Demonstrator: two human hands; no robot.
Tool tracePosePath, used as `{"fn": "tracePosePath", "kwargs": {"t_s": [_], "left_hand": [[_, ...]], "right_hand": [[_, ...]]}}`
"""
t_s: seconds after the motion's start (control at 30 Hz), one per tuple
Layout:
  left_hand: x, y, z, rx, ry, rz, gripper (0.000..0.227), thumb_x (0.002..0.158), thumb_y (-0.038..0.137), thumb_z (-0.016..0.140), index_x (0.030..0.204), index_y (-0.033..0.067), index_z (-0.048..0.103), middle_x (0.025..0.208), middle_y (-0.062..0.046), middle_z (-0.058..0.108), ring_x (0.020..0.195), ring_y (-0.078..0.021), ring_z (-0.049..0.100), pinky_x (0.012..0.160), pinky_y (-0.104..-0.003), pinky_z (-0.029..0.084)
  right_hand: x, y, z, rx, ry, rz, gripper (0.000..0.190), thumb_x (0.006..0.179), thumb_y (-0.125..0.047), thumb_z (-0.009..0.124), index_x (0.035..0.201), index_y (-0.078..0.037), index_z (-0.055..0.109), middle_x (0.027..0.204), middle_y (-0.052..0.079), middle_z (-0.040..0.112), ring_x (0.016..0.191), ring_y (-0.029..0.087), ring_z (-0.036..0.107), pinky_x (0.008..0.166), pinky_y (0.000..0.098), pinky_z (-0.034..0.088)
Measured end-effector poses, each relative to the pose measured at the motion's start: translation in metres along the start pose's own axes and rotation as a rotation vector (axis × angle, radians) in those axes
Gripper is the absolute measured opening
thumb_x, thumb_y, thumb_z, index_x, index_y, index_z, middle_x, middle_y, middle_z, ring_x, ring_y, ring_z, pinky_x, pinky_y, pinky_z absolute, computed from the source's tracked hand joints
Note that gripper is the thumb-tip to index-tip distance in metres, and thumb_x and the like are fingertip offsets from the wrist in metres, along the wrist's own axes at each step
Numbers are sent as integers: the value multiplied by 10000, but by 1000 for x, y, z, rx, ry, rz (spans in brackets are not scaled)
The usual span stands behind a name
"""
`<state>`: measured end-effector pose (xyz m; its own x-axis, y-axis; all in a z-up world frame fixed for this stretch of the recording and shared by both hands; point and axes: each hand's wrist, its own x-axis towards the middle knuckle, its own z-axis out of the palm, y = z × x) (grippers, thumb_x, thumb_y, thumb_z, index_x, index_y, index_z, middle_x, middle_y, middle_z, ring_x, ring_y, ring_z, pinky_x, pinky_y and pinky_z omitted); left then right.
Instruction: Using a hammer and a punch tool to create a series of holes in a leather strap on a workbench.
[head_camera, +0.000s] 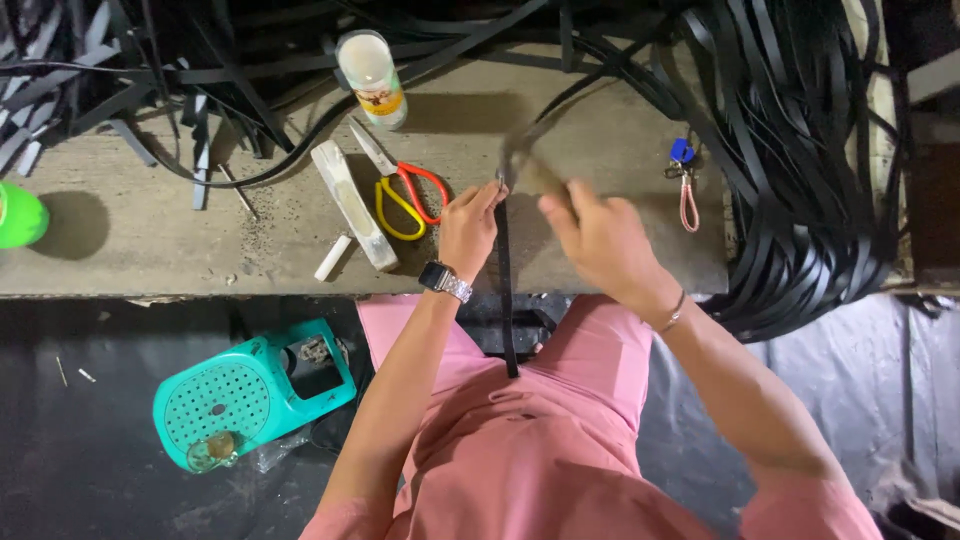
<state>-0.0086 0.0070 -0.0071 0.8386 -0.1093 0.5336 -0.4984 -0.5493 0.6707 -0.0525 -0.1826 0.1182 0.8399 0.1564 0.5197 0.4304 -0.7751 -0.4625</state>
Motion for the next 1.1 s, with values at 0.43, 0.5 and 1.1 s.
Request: {"fn": "tracePosePath", "kwargs": {"t_s": [0.43,0.5,1.1], "left_hand": [[5,1,-4,-17,13,30,137,959,-52,648,982,50,737,821,-91,710,767,-309,740,669,-330,610],[5,1,-2,-40,31,21,141,948,-60,659,983,45,746,831,-98,723,768,-315,743,668,-335,611],[-1,30,-15,-876,451,-509,190,1072,73,575,1166,-47,688,930,-164,730,867,-252,756,795,-414,666]], "right_hand": [[-27,65,29,-682,12,63,330,951,-291,702,1232,-118,671,921,71,694,866,279,649,723,410,481],[-26,56,38,-585,-22,71,330,971,-287,689,1260,-130,666,1097,99,650,991,302,624,812,445,470],[-35,19,80,-131,-304,108,784,876,-546,735,1488,-129,477,1498,135,450,1428,309,429,1173,515,297]]}}
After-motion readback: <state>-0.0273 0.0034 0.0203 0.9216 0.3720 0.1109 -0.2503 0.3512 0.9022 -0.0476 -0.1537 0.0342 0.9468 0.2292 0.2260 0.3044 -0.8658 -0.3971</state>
